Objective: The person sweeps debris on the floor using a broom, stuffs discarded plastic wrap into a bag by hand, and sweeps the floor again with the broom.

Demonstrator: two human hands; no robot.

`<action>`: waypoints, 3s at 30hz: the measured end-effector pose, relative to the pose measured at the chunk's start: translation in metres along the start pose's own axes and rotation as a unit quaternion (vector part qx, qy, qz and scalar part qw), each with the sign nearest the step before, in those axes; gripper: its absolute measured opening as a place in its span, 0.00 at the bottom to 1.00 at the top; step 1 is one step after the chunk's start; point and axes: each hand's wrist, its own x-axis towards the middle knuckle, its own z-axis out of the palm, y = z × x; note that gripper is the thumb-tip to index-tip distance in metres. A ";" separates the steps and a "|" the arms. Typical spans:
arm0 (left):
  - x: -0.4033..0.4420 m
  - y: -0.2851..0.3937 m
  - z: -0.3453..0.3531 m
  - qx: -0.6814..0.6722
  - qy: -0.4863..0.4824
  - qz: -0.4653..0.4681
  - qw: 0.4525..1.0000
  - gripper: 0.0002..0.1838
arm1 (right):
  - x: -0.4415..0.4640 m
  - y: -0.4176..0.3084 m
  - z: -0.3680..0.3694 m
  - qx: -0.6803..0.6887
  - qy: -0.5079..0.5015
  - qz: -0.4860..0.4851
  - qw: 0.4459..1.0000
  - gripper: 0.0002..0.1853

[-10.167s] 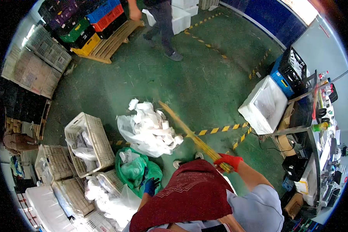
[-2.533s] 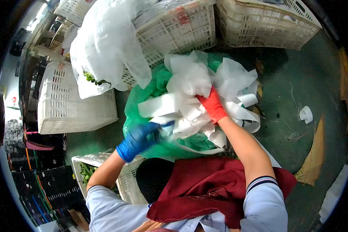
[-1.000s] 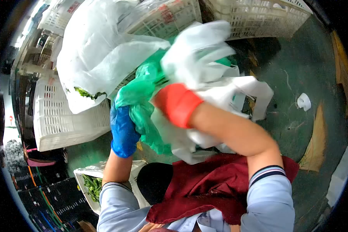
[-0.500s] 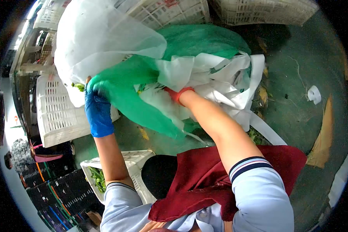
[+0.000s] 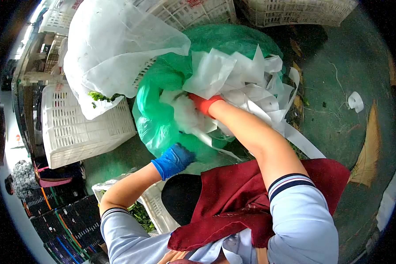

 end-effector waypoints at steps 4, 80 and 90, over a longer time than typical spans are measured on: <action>0.039 0.003 -0.066 -0.009 0.102 0.038 0.994 0.04 | 0.003 0.002 0.032 -0.500 -0.007 -0.239 0.832 0.13; 0.196 -0.291 0.151 -0.184 0.156 -0.154 0.958 0.23 | -0.341 0.207 -0.070 -0.091 0.382 0.318 0.863 0.13; 0.202 -0.278 0.141 -0.277 0.135 -0.169 0.936 0.23 | -0.488 0.124 -0.226 0.113 0.335 0.352 0.867 0.18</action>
